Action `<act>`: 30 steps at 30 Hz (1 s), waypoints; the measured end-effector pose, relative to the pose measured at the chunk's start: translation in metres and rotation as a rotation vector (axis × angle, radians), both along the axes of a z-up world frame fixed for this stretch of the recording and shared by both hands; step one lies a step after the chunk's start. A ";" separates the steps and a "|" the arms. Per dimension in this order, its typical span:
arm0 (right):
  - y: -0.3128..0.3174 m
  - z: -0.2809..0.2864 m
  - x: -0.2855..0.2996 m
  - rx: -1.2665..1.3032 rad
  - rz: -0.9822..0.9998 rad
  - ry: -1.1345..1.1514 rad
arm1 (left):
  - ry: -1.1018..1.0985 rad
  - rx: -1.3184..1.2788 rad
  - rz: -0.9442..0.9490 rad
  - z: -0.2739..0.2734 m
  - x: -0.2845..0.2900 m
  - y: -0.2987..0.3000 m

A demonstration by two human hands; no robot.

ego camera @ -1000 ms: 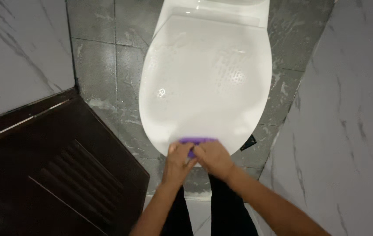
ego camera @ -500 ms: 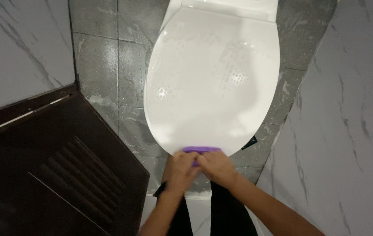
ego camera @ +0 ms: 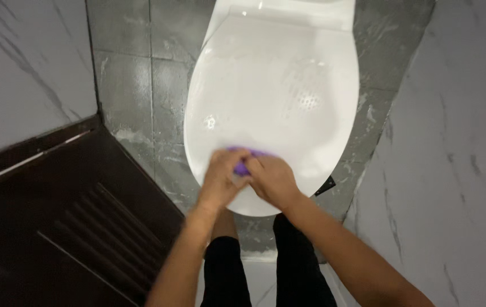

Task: The person scrubs the white toilet seat with a purple sponge, moving in circular and back-and-forth motions to clean the surface. The camera remains in a high-angle, first-person perspective focused on the toilet bowl and seat.

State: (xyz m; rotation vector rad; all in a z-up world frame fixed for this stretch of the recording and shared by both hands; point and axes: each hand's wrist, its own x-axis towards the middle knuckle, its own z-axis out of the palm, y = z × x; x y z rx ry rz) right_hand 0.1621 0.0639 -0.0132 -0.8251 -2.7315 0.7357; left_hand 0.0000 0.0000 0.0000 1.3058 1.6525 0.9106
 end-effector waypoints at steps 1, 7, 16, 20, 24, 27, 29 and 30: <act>-0.004 -0.002 0.013 -0.059 0.015 -0.015 | 0.019 -0.021 -0.027 -0.007 0.012 -0.005; 0.044 -0.013 0.023 -0.054 0.043 -0.073 | 0.019 -0.038 -0.006 -0.020 0.019 0.034; 0.186 0.012 -0.043 0.033 -0.060 0.027 | 0.067 0.040 0.057 -0.005 -0.039 0.178; 0.164 0.014 -0.026 -0.041 -0.064 -0.013 | 0.034 0.020 0.033 -0.007 -0.025 0.158; 0.120 0.000 0.026 -0.022 -0.066 -0.099 | -0.013 0.033 -0.005 -0.011 0.021 0.120; 0.116 -0.009 0.054 -0.118 -0.072 -0.120 | -0.004 0.035 -0.087 -0.016 0.041 0.123; 0.133 -0.004 0.058 -0.108 -0.102 -0.244 | 0.028 0.060 -0.151 -0.034 0.049 0.137; 0.150 -0.002 0.051 -0.108 -0.105 -0.249 | 0.023 0.060 -0.153 -0.040 0.044 0.154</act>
